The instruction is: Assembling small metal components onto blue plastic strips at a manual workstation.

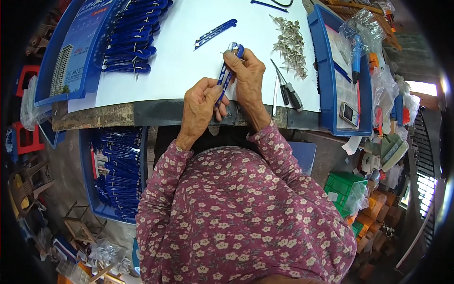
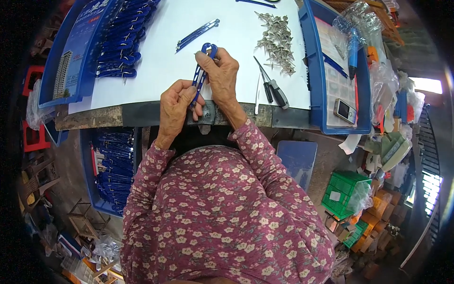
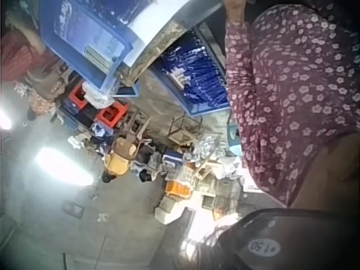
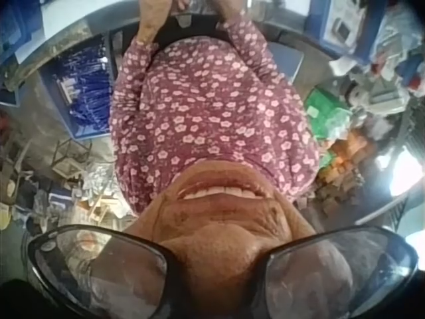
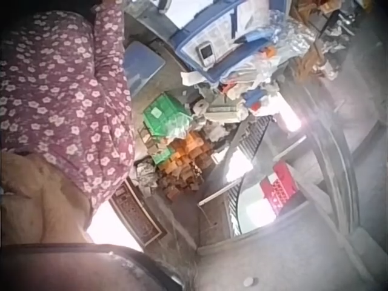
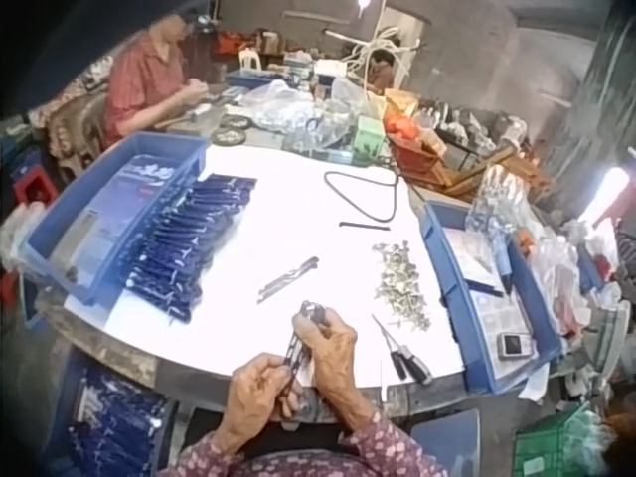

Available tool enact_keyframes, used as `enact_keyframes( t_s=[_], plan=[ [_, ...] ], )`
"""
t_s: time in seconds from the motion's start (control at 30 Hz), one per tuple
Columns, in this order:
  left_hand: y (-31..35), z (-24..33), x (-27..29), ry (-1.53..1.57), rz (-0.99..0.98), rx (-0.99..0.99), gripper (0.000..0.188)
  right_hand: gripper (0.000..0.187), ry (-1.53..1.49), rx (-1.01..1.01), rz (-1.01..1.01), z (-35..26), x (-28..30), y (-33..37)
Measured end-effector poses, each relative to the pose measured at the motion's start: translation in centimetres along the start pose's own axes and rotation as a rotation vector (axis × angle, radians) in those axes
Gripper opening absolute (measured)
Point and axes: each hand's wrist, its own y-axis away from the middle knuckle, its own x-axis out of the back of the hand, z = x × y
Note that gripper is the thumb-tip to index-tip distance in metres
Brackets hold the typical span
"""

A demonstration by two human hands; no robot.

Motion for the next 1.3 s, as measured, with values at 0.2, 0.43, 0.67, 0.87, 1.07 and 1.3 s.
enact_keyframes(
  t_s=[0.2, 0.43, 0.67, 0.87, 1.07, 1.3],
  plan=[
    [-0.1, -0.4, -0.2, -0.053, 0.02, -0.017, 0.02, 0.03, -0.157, -0.089, -0.014, 0.9, 0.3, -0.6],
    [-0.8, 0.1, -0.2, -0.042, 0.12, -0.126, 0.018, 0.027, -0.142, -0.16, -0.16, 0.0, 0.7, 0.6],
    [-0.8, 1.2, 0.1, -0.353, 0.12, -0.246, 0.018, 0.024, -0.198, -0.135, -0.219, -1.5, 0.9, 0.9],
    [-0.6, 1.6, -1.0, -0.518, 0.157, -0.375, 0.014, 0.018, -0.441, -0.197, -0.225, -1.2, 0.9, 0.8],
    [-1.4, 1.2, 0.6, -0.817, 0.171, -0.585, 0.006, 0.021, -0.619, -0.346, -0.349, -1.6, 1.5, 0.6],
    [-1.1, 3.7, 2.6, -1.306, 0.1, -0.812, 0.009, 0.029, 0.294, -0.343, -0.503, -6.2, 4.1, -0.2]
  ],
)
